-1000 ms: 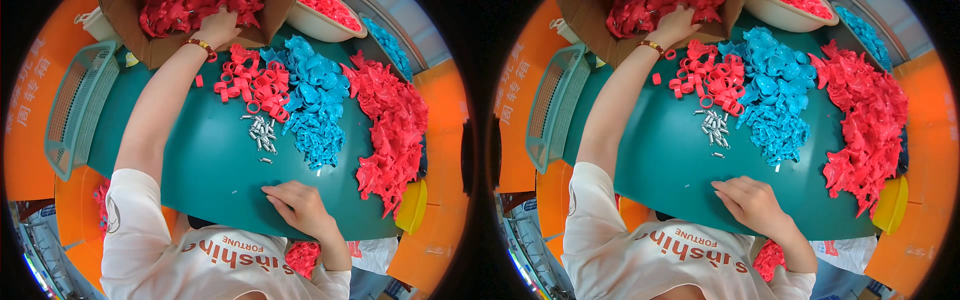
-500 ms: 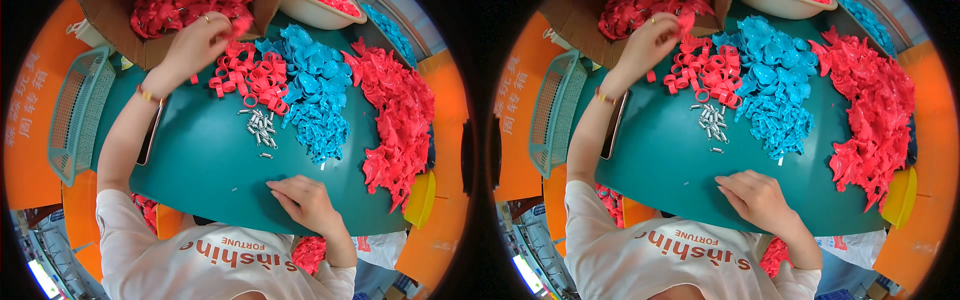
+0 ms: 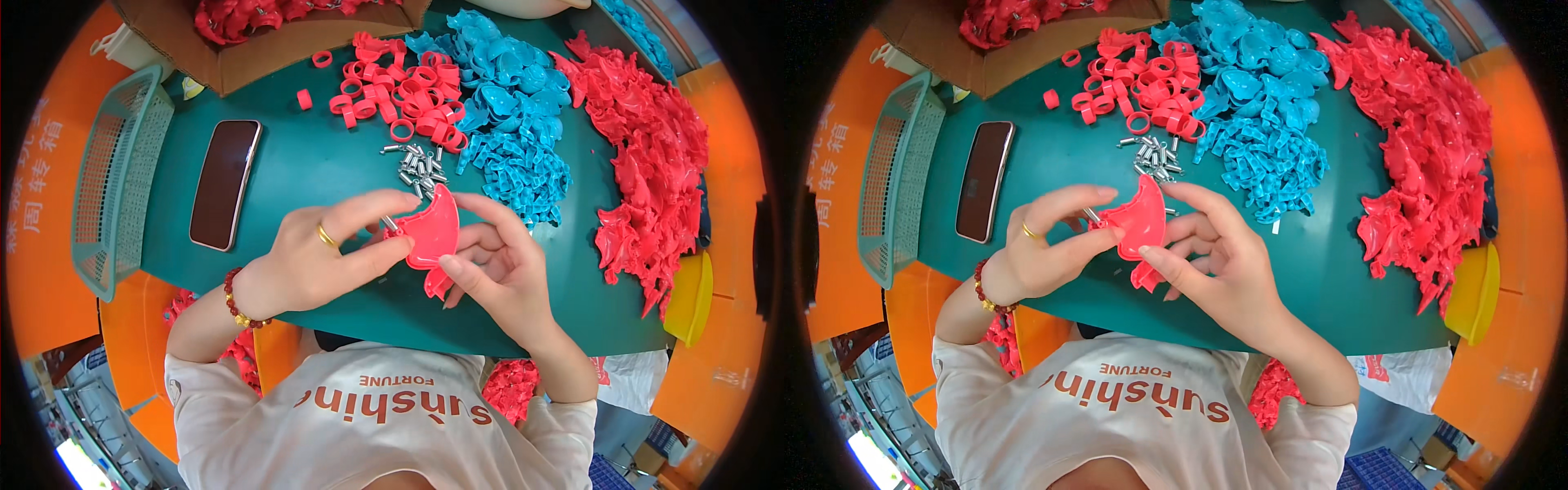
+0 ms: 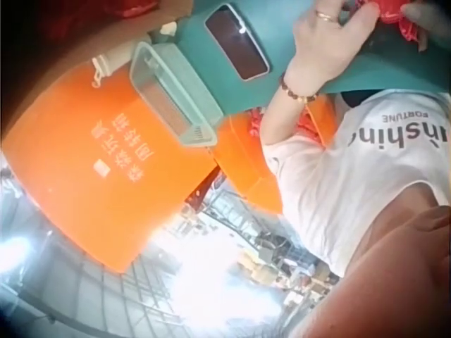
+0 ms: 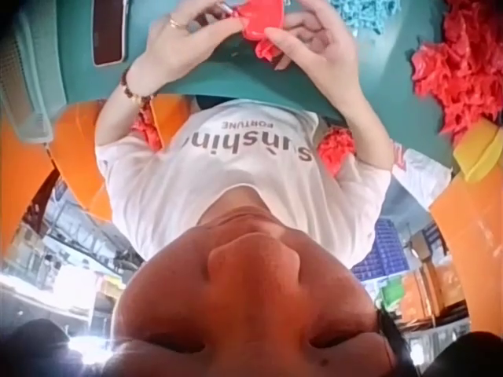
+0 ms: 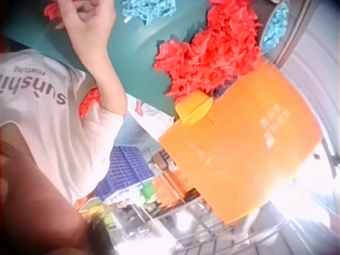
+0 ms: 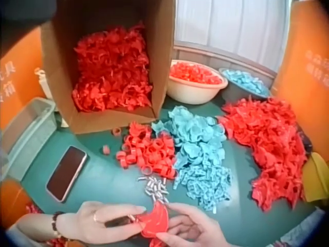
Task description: Assembling pink and blue plastic toy components and adding small white pins.
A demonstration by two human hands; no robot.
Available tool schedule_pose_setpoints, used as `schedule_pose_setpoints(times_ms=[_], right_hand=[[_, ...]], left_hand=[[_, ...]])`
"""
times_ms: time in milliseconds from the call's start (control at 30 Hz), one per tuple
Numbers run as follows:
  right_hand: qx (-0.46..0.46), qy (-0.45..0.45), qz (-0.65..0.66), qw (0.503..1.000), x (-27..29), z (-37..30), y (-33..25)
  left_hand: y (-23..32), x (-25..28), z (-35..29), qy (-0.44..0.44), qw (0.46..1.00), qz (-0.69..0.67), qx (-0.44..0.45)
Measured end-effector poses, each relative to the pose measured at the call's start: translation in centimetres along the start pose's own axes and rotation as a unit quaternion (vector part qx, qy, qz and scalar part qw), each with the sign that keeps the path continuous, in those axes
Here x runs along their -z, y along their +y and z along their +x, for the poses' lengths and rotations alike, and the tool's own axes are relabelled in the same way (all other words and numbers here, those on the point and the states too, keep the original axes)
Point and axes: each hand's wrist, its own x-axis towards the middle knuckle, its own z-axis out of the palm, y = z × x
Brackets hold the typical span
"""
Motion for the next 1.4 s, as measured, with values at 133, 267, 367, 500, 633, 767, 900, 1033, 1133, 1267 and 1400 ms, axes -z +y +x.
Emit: schedule_pose_setpoints(times_ms=[133,267,367,500,633,767,900,1033,1133,1267,1400], right_hand=[[-0.022,-0.098,-0.156,0.983,1.2,0.0,-0.4],[-0.094,-0.099,-0.089,0.987,0.8,-0.3,1.2],[-0.110,-0.064,-0.023,0.992,0.1,-0.3,1.8],[-0.094,-0.023,-0.119,0.988,1.1,0.2,0.6],[0.154,0.092,-0.498,0.848,5.3,2.1,1.1],[0.283,0.061,-0.741,0.605,5.7,3.6,0.5],[0.303,0.076,-0.715,0.626,4.2,5.3,0.1],[0.294,-0.008,-0.763,0.575,4.4,7.0,0.5],[0.317,-0.026,-0.806,0.499,5.2,7.3,0.5],[0.348,-0.095,-0.746,0.560,5.3,7.5,0.0],[0.172,-0.044,-0.484,0.857,4.1,5.1,0.2]], left_hand=[[0.5,-0.4,-0.3,-0.032,0.989,-0.132,0.054],[3.1,-0.6,-0.9,0.032,0.993,-0.078,0.078],[4.7,-0.7,-1.1,-0.014,0.997,0.063,-0.037],[3.7,-1.7,-2.8,-0.026,0.998,0.053,-0.030],[3.2,-2.1,-2.3,0.004,0.999,-0.030,0.040],[3.0,-1.9,-2.4,-0.012,0.996,-0.016,0.089],[2.6,-2.0,-2.6,-0.014,0.998,-0.012,0.052],[2.7,-1.8,-2.5,-0.014,0.999,-0.002,0.037],[2.5,-1.6,-2.7,-0.003,0.999,-0.005,0.047],[2.5,-1.7,-2.7,-0.003,1.000,0.001,0.031],[2.3,-1.6,-2.9,0.000,0.999,-0.001,0.051]])
